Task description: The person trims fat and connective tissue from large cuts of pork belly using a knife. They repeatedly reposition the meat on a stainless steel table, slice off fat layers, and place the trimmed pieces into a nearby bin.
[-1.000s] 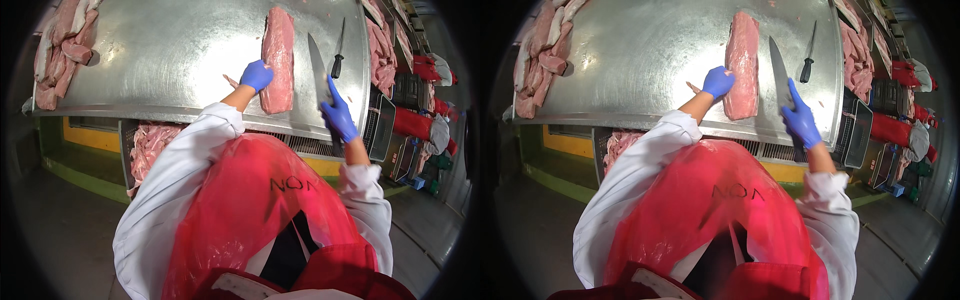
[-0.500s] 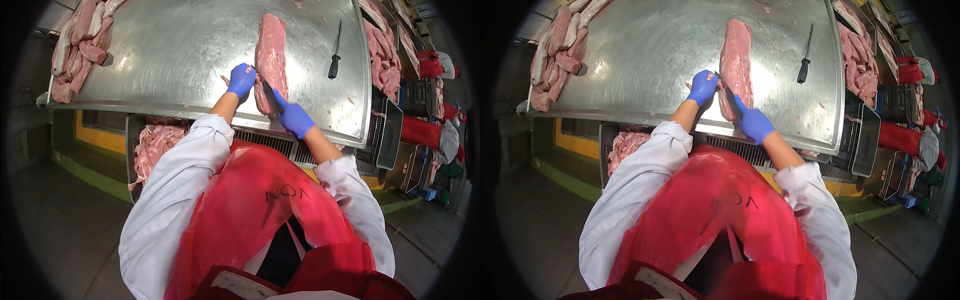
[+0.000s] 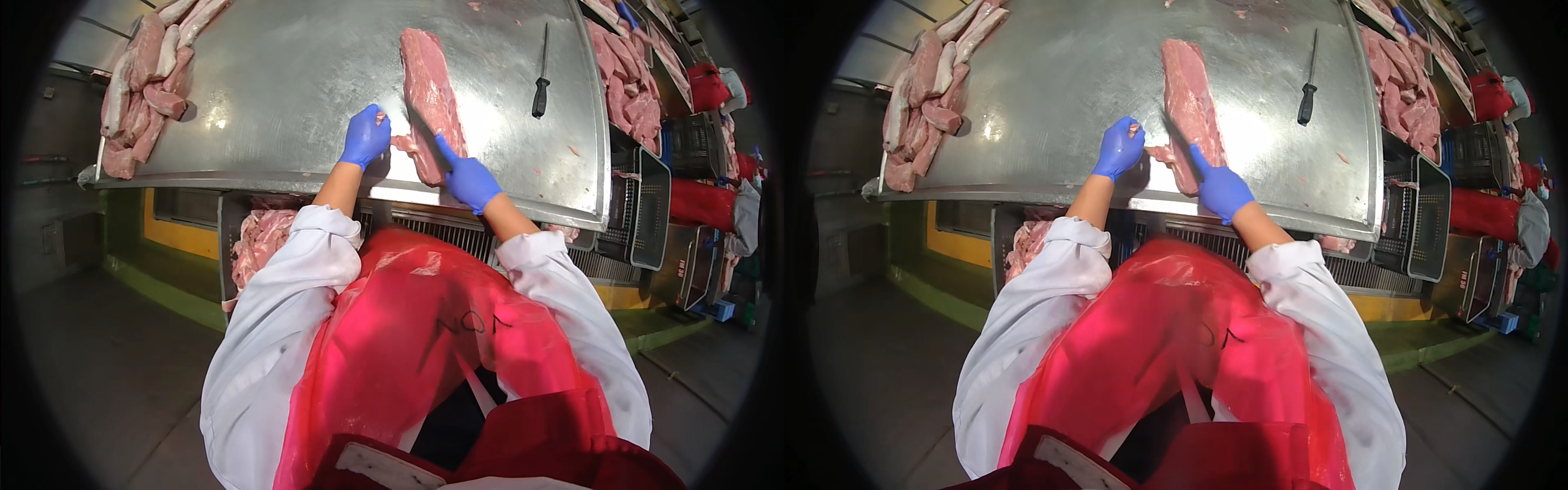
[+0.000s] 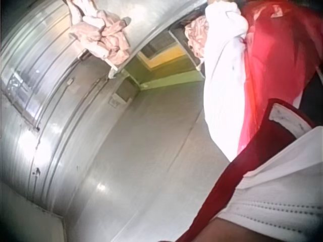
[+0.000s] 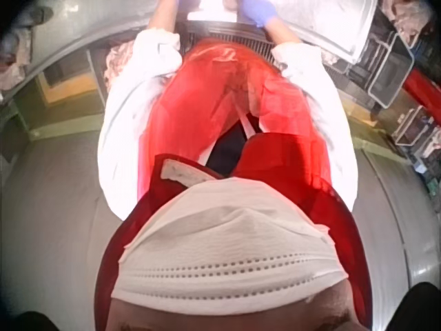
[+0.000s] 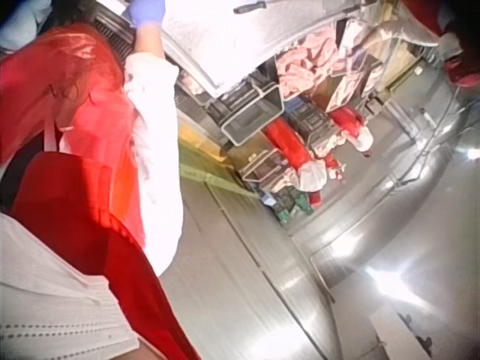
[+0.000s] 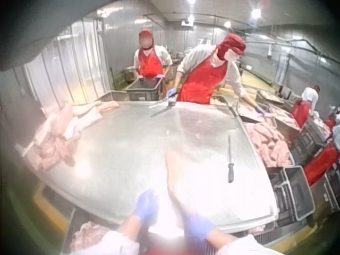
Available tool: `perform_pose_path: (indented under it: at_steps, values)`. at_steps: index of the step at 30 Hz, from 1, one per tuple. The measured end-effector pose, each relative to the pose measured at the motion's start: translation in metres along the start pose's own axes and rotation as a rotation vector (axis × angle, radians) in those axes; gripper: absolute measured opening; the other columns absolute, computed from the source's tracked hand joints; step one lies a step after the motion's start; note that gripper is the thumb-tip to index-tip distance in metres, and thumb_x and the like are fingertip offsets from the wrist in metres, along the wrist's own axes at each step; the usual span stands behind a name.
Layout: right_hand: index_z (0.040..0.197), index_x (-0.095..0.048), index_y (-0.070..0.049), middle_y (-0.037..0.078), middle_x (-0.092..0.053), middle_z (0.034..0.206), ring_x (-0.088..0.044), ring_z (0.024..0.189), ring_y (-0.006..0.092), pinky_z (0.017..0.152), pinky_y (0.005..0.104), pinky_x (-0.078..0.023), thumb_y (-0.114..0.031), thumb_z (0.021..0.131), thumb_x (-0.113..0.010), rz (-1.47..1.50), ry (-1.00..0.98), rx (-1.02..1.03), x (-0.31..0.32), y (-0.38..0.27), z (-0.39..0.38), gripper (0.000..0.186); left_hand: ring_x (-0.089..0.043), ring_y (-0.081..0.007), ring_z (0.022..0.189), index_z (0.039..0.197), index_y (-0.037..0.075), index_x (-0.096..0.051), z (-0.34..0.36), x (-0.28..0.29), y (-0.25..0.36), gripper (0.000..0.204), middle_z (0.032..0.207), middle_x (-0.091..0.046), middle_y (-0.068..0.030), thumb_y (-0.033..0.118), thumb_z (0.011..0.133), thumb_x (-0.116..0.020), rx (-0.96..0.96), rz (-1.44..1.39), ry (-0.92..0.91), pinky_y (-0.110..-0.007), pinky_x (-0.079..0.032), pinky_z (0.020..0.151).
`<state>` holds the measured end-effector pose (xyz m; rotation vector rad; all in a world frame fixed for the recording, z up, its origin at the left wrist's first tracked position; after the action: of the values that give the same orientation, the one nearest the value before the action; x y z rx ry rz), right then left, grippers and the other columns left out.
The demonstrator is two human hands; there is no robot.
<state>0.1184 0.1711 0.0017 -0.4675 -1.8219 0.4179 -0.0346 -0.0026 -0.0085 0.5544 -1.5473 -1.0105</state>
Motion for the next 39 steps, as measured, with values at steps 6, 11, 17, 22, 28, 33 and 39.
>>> perform_pose_path:
  at_steps: [6, 11, 17, 22, 28, 33, 39]
  values:
    - [0.16, -0.017, -0.024, 0.033, -0.065, 0.082, -0.065, 0.072, 0.049, 0.071, 0.0562, -0.051, -0.012, 0.089, -0.053, 0.13, 0.239, -0.012, 0.022, 0.019, -0.004, 0.081, -0.068, -0.0418, 0.096, 0.114, -0.002, -0.06, -0.028, -0.095, -0.023, 0.038, 0.1, -0.068, -0.0253, 0.023, 0.085, -0.06, -0.114, 0.53, -0.464, -0.049, -0.053, 0.085]
    - [0.16, -0.015, -0.021, 0.032, -0.066, 0.084, -0.067, 0.073, 0.0462, 0.075, 0.0557, -0.053, -0.01, 0.089, -0.05, 0.011, 0.102, 0.023, -0.015, -0.014, 0.03, 0.08, -0.069, -0.0407, 0.097, 0.102, 0.001, -0.069, -0.047, -0.088, -0.017, 0.029, 0.104, -0.07, -0.0257, 0.022, 0.087, -0.056, -0.066, 0.627, -0.47, -0.049, -0.054, 0.086]
    - [0.161, -0.012, -0.02, 0.031, -0.068, 0.087, -0.068, 0.076, 0.0447, 0.075, 0.0535, -0.053, -0.006, 0.089, -0.048, 0.037, -0.057, 0.256, -0.028, 0.005, -0.065, 0.081, -0.072, -0.0381, 0.087, 0.093, 0.004, -0.073, -0.049, -0.078, 0.024, 0.023, 0.094, -0.073, -0.0206, 0.021, 0.085, -0.059, -0.126, 0.744, -0.43, -0.047, -0.057, 0.077]
    - [0.16, -0.017, -0.024, 0.033, -0.067, 0.09, -0.067, 0.081, 0.0475, 0.077, 0.0524, -0.053, -0.024, 0.097, -0.056, 0.176, -0.116, 0.032, -0.017, 0.006, 0.015, 0.074, -0.073, -0.0377, 0.082, 0.091, 0.005, -0.072, -0.067, -0.085, 0.094, 0.023, 0.09, -0.072, -0.0207, 0.023, 0.084, -0.06, -0.287, 0.833, -0.449, -0.048, -0.056, 0.074]
    - [0.16, -0.02, -0.023, 0.03, -0.064, 0.12, -0.065, 0.109, 0.0434, 0.094, 0.045, -0.051, -0.026, 0.098, -0.055, 0.109, 0.094, 0.609, 0.014, 0.015, -0.101, 0.07, -0.071, -0.0382, 0.072, 0.084, 0.004, -0.065, -0.066, -0.029, 0.106, 0.02, 0.083, -0.069, -0.0208, 0.024, 0.086, -0.061, -0.401, 0.822, -0.291, -0.049, -0.055, 0.069]
    - [0.16, -0.019, -0.027, 0.028, -0.067, 0.114, -0.071, 0.086, 0.0381, 0.086, 0.046, -0.055, -0.022, 0.095, -0.054, 0.206, -0.532, 0.135, -0.003, -0.025, -0.065, 0.074, -0.066, -0.0407, 0.073, 0.093, 0.006, -0.062, -0.115, 0.011, 0.185, 0.019, 0.082, -0.064, -0.0188, 0.02, 0.081, -0.067, -0.488, 0.718, -0.235, -0.049, -0.053, 0.066]
    - [0.16, -0.02, -0.033, 0.011, -0.07, 0.092, -0.065, 0.057, 0.0217, 0.06, 0.0358, -0.057, -0.014, 0.093, -0.051, 0.425, -0.279, 0.384, -0.022, -0.008, -0.076, 0.076, -0.06, -0.0428, 0.07, 0.093, 0.008, -0.059, -0.155, 0.156, 0.179, 0.016, 0.08, -0.06, -0.0198, 0.018, 0.082, -0.066, -0.455, 0.648, -0.069, -0.05, -0.05, 0.06]
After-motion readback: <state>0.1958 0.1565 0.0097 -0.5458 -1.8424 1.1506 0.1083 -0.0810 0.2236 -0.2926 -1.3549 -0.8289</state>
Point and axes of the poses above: each hand's wrist, its own z-axis towards the middle knuckle, its own x-axis out of the back of the hand, y = z × x, the point moved 10 cm from there along z, towards the middle knuckle
